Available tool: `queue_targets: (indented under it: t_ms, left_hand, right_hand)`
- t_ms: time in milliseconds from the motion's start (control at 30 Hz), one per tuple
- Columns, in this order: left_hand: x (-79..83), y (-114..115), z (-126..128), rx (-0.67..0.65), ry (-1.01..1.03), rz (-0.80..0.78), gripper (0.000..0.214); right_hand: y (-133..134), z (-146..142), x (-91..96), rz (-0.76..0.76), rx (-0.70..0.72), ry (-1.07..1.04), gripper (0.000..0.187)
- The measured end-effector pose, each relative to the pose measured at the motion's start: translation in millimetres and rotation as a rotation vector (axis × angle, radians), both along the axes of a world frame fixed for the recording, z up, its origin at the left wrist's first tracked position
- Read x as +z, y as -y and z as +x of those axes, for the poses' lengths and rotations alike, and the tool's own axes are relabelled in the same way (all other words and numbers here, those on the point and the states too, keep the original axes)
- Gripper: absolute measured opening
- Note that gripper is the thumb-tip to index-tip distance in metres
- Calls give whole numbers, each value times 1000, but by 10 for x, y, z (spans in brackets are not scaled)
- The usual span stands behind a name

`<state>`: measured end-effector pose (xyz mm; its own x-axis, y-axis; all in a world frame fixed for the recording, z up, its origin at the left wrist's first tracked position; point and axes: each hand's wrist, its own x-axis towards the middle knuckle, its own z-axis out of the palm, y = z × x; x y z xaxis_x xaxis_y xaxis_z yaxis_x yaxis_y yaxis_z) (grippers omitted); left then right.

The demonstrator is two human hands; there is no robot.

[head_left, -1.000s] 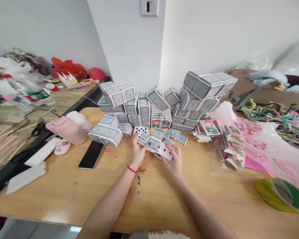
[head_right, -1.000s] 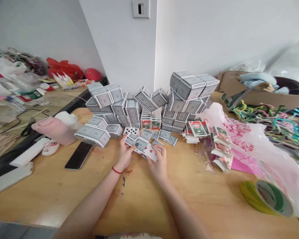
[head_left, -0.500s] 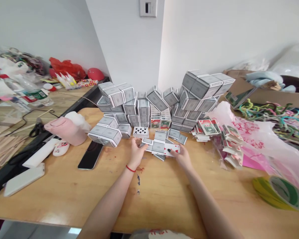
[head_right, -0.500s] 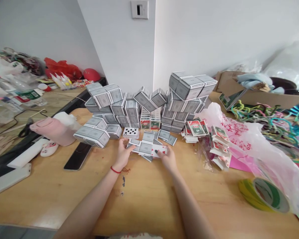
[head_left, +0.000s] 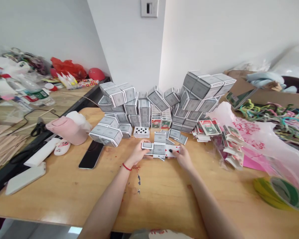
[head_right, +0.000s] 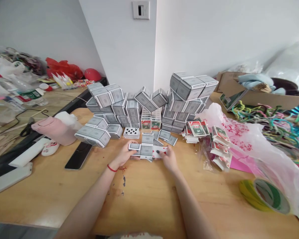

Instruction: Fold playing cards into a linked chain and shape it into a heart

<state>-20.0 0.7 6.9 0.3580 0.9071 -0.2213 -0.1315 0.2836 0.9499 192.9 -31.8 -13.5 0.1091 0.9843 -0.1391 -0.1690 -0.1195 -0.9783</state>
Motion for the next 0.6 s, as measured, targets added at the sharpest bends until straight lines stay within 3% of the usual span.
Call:
queue_targets:
  t_ms: [267, 600]
  left_hand:
    - [-11, 23, 59, 73, -28, -23, 34]
    - [-5, 25, 61, 95, -75, -34, 33]
  right_hand:
    - [10, -53, -101, 11, -114, 195, 32]
    - [9, -61, -23, -13, -41, 100, 35]
